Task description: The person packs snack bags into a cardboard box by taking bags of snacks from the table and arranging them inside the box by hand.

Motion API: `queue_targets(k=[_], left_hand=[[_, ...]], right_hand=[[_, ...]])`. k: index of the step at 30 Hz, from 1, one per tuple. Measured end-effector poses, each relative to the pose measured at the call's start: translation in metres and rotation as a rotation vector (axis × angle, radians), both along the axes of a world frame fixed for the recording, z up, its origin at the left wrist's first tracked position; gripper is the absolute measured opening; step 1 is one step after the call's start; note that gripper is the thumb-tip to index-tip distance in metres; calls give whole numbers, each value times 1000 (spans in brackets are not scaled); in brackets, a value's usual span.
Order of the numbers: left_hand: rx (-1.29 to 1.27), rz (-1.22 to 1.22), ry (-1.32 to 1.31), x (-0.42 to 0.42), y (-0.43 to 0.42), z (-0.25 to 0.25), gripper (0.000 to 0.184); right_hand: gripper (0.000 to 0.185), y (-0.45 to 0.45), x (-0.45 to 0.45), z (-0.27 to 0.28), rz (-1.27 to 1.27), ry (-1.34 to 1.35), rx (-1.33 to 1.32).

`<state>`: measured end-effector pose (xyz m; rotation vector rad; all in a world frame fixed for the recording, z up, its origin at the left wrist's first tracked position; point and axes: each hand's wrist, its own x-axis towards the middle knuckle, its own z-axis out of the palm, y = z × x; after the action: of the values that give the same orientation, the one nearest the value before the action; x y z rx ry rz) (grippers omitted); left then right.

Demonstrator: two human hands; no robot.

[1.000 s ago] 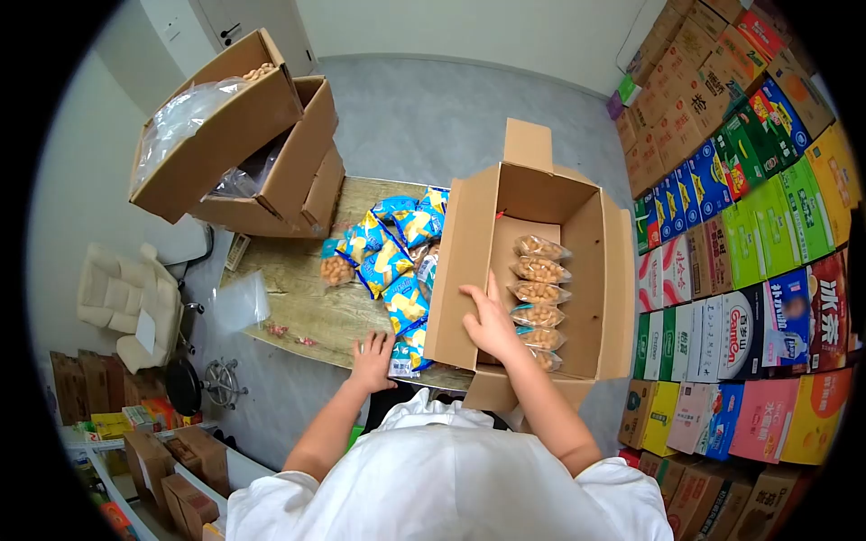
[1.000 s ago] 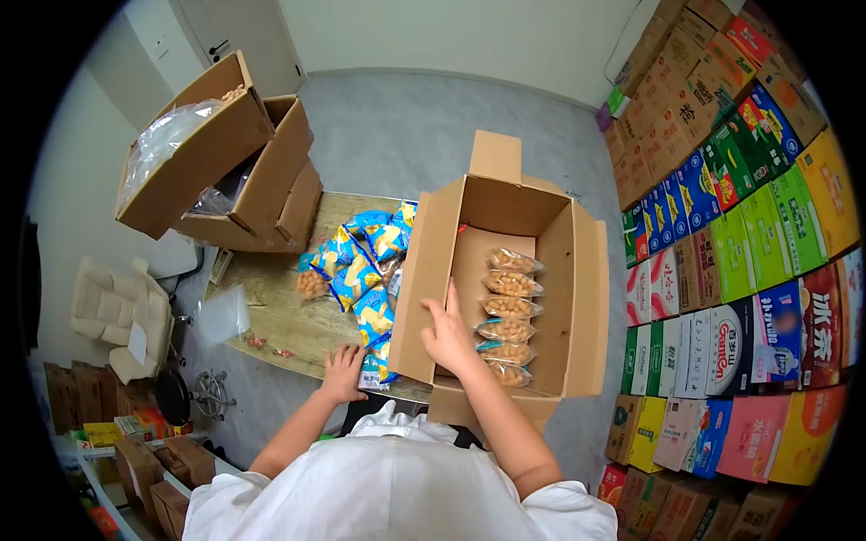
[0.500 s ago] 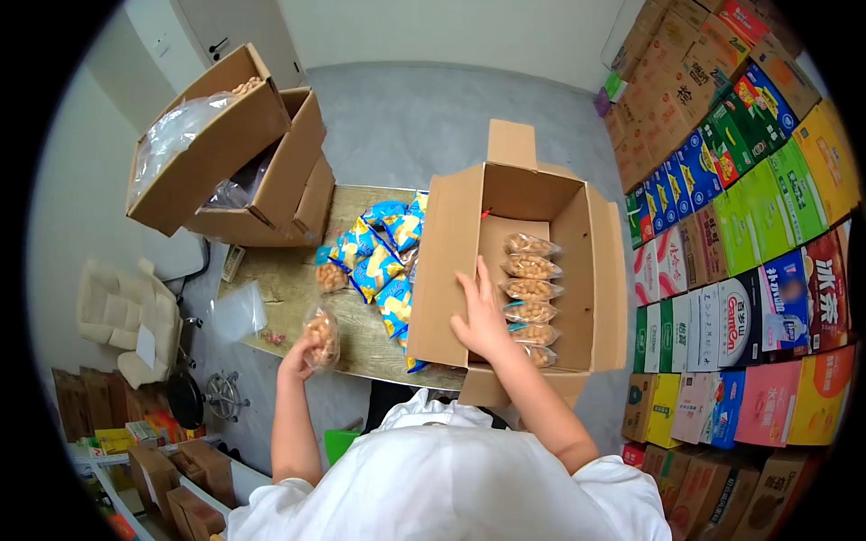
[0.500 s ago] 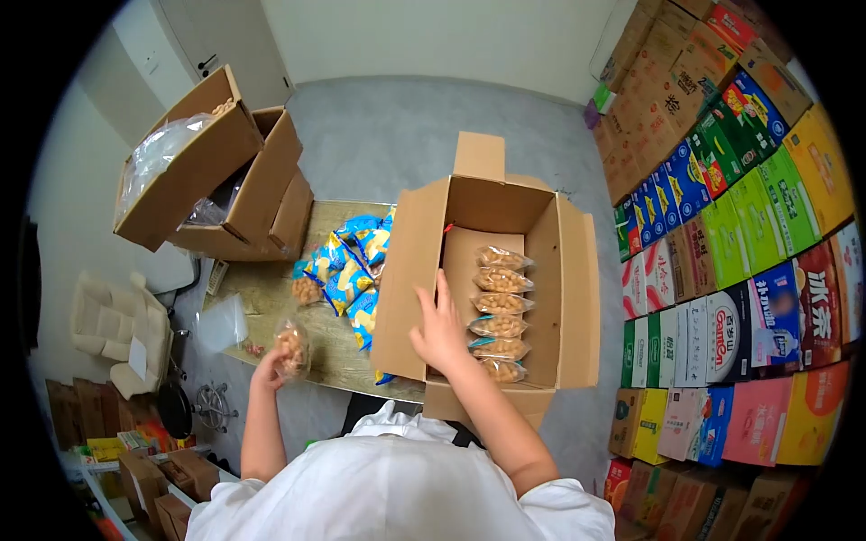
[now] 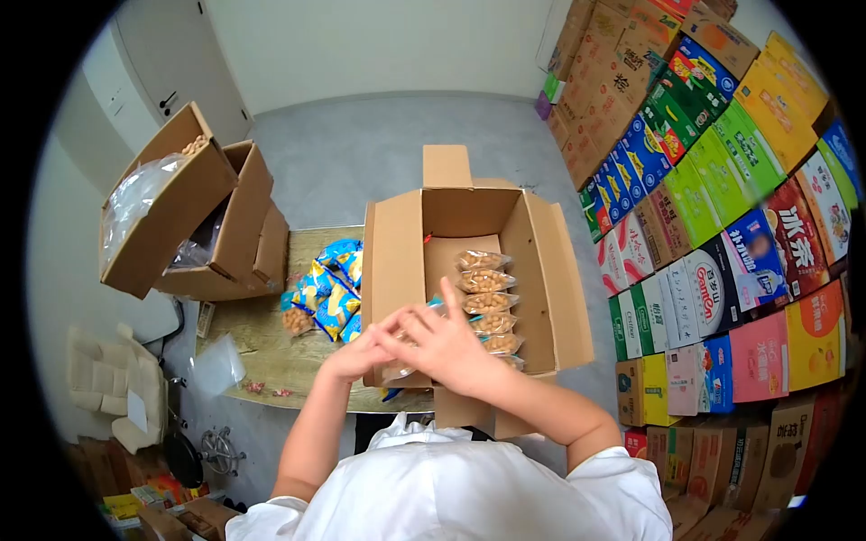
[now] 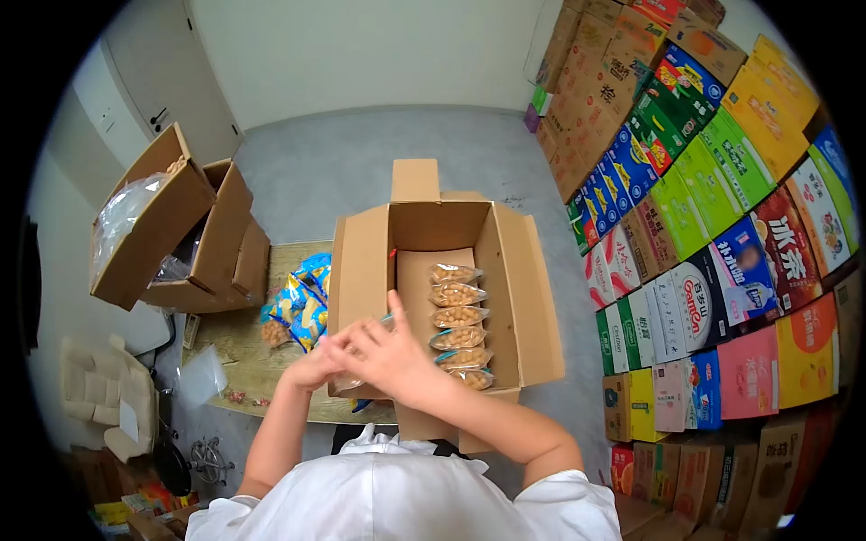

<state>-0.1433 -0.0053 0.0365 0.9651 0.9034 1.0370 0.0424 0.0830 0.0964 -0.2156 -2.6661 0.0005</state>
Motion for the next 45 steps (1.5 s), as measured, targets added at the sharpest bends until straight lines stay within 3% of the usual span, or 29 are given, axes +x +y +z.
queue_targets(k=[5,7,9,10,11,14,19,21,23,24,25,28,32,39,42,43,45], left_hand=[[-81,193,-172,38,23,1,89],[-73,248,-249,57,29,-21,81],[105,404,188,74,31,-32,75],[381,445,720,76,28,-27,62],[382,449,718,79,27,-29,62],[610,168,1259,87,21,-43,30],[561,186,1262,90,25,-34,29],[534,122,1296,90,26,-31,28],[534,135,1302,89,26,-33,29],[535,134,1304,90,26,-33,29],[537,130,1306,90,26,-33,29],[550,157,1293,90,26,-38,26],[559,152,1274,90,27,-37,24],[552,136,1301,90,27,-36,24],[565,160,1260,89,27,-40,23],[562,159,1260,88,26,-41,23],[588,193,1197,87,26,-43,23]], right_hand=[[41,45,33,-2,-141,-66,-81],[43,65,46,-6,-117,-2,-242],[51,92,53,-16,-237,59,-238],[50,107,52,-22,-286,132,-201],[49,123,50,-28,-341,162,-195],[50,162,30,-44,-438,164,-179],[37,213,-8,-115,-631,-84,23],[39,228,-18,-148,-649,-136,12],[29,236,-26,-171,-765,-193,-7],[35,240,-30,-173,-819,-385,-141],[35,241,-34,-176,-806,-387,-144],[60,235,-39,-188,-915,-705,-472],[61,231,-35,-188,-897,-694,-548],[65,205,-35,-169,-838,-332,-642],[53,172,-39,-151,-592,213,-778],[53,155,-41,-139,-591,212,-780],[56,116,-42,-110,-347,320,-932]])
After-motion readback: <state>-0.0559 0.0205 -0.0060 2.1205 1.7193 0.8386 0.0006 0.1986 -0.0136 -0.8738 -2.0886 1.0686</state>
